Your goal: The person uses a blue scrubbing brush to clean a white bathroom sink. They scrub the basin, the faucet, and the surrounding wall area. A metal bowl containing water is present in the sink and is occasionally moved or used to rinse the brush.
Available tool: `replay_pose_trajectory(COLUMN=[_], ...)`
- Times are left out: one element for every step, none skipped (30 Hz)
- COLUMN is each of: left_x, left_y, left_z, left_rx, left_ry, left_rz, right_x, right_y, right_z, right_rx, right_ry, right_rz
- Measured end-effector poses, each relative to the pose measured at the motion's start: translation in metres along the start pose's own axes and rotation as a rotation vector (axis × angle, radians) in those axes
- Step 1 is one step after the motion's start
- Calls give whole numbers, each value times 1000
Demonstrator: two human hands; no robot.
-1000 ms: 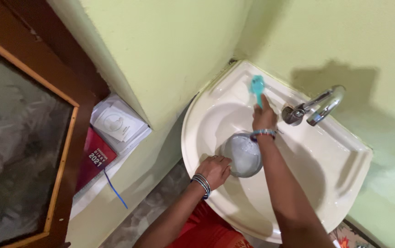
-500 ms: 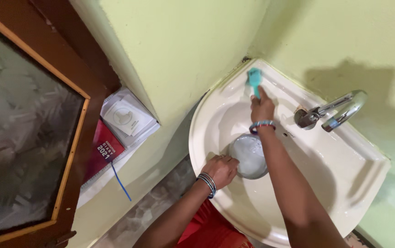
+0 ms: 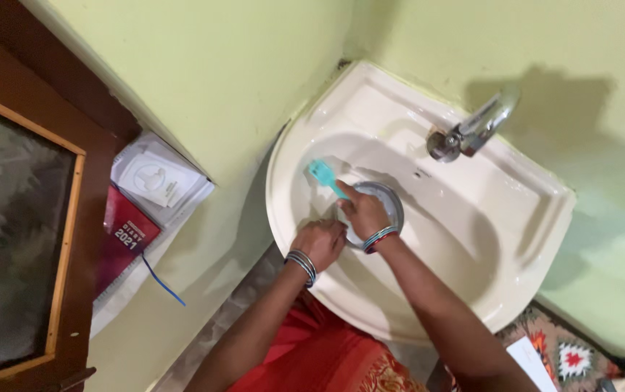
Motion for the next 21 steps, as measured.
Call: replay_pose_trajectory(left_x=[-1,-2,0,1,0,-1,-1,0,-1,-1,1,1,3,7,9,12,15,17,16,16,17], left_y=[2,5,7,9,9,10,11,12,13,12,10,6,0,-11,-23,-38,-52,-63,-68,-70,-70], left_z=[2,4,6,8,9,11,12,13,13,10,6,0,-6,-12,-18,-24,-30,-35,-41,-44,-47], left_rx=[-4,-9,-12,-11,-12,-13,-27,-42,-56,-119,-181,-244,-325,-406,-489,-558,-628,-697,-780,-863,-944], left_ry=[-8,-17,-27,-21,-14,-7,-2,3,11,72,131,190,250,310,372,420,468,516,555,594,632], left_rz=[15,29,51,50,48,45,53,60,66,70,75,79,93,105,116,89,62,33,76,119,164], right_x=[-6,-16,-24,-31,-38,-46,-50,-54,-60,-65,-67,-70,-72,-76,-80,-81,-81,-82,-83,-81,-75], right_y=[4,10,19,28,33,39,42,45,47,46,41,35,30,24,13,4,-6,-15,-22,-27,-34], right_z=[7,13,17,19,25,31,38,44,53,63,69,73,76,75,71,65,59,52,49,54,60], right_rx=[-19,47,110,172,197,221,245,308,374,440,502,563,627,682,737,792,808,824,839,843,848], right_ry=[-26,-59,-84,-109,-209,-309,-404,-434,-463,-493,-472,-451,-426,-402,-380,-357,-327,-297,-265,-297,-328], right_rz=[-29,10,52,94,100,105,113,108,99,91,94,96,99,98,97,95,39,-17,-76,-111,-146])
Point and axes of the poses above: each hand's wrist, its own x-axis towards the middle knuckle, its own y-axis out of the back of the hand, z = x × y, the point moved 5 cm from there along x, towards the middle knuckle, and after that the axes turned 6 degrees about -x, right-handed, at the moved point
